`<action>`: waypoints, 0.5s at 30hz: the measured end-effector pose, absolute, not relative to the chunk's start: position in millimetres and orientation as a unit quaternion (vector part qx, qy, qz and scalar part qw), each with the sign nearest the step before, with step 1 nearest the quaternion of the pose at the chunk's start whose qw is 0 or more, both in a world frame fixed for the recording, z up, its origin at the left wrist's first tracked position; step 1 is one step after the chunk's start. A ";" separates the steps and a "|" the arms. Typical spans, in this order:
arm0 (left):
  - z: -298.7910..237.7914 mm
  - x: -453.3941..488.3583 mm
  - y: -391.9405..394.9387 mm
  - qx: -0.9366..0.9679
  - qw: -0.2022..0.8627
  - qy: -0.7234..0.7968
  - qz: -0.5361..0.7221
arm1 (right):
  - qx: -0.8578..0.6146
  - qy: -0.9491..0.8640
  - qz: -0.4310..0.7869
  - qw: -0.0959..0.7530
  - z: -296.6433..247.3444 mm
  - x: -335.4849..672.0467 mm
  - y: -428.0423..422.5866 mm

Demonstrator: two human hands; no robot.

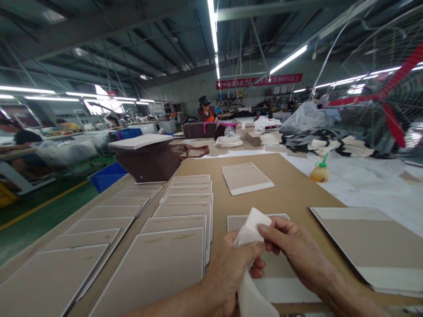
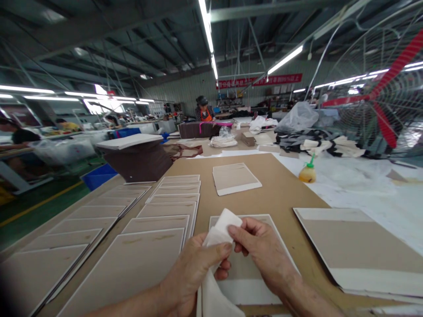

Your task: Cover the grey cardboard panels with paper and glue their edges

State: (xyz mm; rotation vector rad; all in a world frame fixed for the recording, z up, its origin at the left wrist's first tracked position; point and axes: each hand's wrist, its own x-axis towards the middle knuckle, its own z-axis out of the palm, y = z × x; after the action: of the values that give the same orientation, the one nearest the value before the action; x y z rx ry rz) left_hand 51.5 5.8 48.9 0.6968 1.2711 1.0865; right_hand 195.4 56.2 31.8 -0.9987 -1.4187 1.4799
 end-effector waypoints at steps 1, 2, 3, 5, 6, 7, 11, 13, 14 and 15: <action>49.1 53.0 5.9 0.298 0.615 0.556 0.472 | -0.403 -0.578 0.574 0.417 32.9 195.1 56.9; 49.5 54.4 5.9 0.292 0.611 0.562 0.474 | -0.407 -0.588 0.563 0.414 34.0 194.7 57.4; 49.9 55.7 5.8 0.290 0.607 0.567 0.475 | -0.408 -0.594 0.559 0.410 35.0 194.3 57.7; 51.4 57.2 5.7 0.294 0.604 0.567 0.476 | -0.401 -0.596 0.566 0.404 36.7 193.6 57.3; 52.5 57.1 6.0 0.299 0.607 0.563 0.475 | -0.398 -0.596 0.569 0.402 37.5 193.5 56.6; 53.8 56.4 6.7 0.301 0.609 0.556 0.478 | -0.395 -0.596 0.570 0.404 38.3 193.5 55.7; 59.6 50.6 15.3 0.303 0.585 0.510 0.553 | -0.369 -0.594 0.574 0.426 41.2 193.9 49.2; 61.8 48.7 21.7 0.295 0.557 0.500 0.594 | -0.338 -0.597 0.602 0.409 41.7 192.2 44.5; 62.6 48.5 25.0 0.290 0.542 0.501 0.609 | -0.324 -0.598 0.622 0.388 41.6 190.5 41.9; 63.1 48.7 28.0 0.284 0.527 0.505 0.621 | -0.310 -0.603 0.640 0.362 41.2 188.4 39.2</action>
State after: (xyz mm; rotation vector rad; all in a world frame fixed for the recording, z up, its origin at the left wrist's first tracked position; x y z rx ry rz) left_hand 48.7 28.0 63.1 0.6788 1.2078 1.4852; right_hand 188.4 39.2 41.2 -0.7987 -1.5532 1.6481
